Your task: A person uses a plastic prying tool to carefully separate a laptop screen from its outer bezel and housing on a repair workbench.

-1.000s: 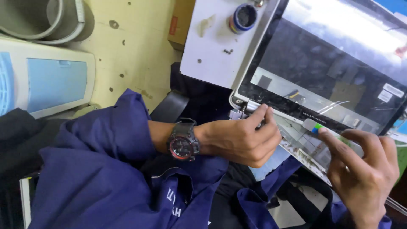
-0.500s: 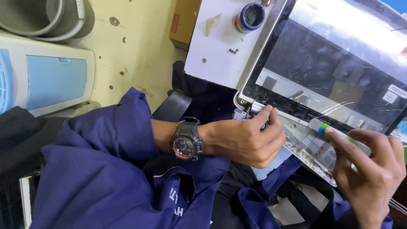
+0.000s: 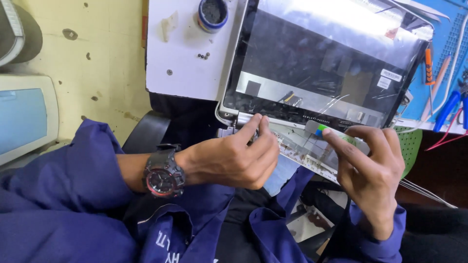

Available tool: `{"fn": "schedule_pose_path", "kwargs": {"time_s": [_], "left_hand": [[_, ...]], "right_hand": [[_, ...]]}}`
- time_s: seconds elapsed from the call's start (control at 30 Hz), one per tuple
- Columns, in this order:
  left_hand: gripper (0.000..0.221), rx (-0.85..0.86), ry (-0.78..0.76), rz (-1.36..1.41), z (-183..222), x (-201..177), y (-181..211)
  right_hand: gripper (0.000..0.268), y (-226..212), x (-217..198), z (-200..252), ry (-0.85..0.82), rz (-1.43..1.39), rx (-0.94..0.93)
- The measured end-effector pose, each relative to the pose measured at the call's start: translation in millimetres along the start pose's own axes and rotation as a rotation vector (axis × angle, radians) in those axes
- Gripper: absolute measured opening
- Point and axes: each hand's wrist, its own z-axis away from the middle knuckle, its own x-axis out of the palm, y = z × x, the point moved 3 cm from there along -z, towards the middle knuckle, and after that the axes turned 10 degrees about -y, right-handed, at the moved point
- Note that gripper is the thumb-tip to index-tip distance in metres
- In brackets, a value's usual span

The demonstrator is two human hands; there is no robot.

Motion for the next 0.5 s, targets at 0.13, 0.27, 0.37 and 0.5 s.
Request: {"fn": "schedule_pose_path", "kwargs": {"time_s": [0.13,0.27,0.37,0.5], "left_hand": [[0.027,0.005,-0.006,0.013,0.7,-1.0,0.2],[0.026,0.010,-0.003,0.020,-0.5,0.1,-2.3],[0.026,0.005,-0.014,0.008,-0.6,-1.9,-3.0],[0.024,-0.006,0.001,0.032,-0.8,-1.8,-3.6]], "right_hand": [[0.040,0.2,-4.4,-3.0,-0.032,-0.049,0.010],[0.030,4.4,-3.7,-3.3,-0.022,-0.122,0.003],[0.031,2.9,-1.9,-2.8,-0.017,-0.115,0.000],[0.026,2.2,-6.2,-4.4,-0.013,-0.137,-0.004]]}}
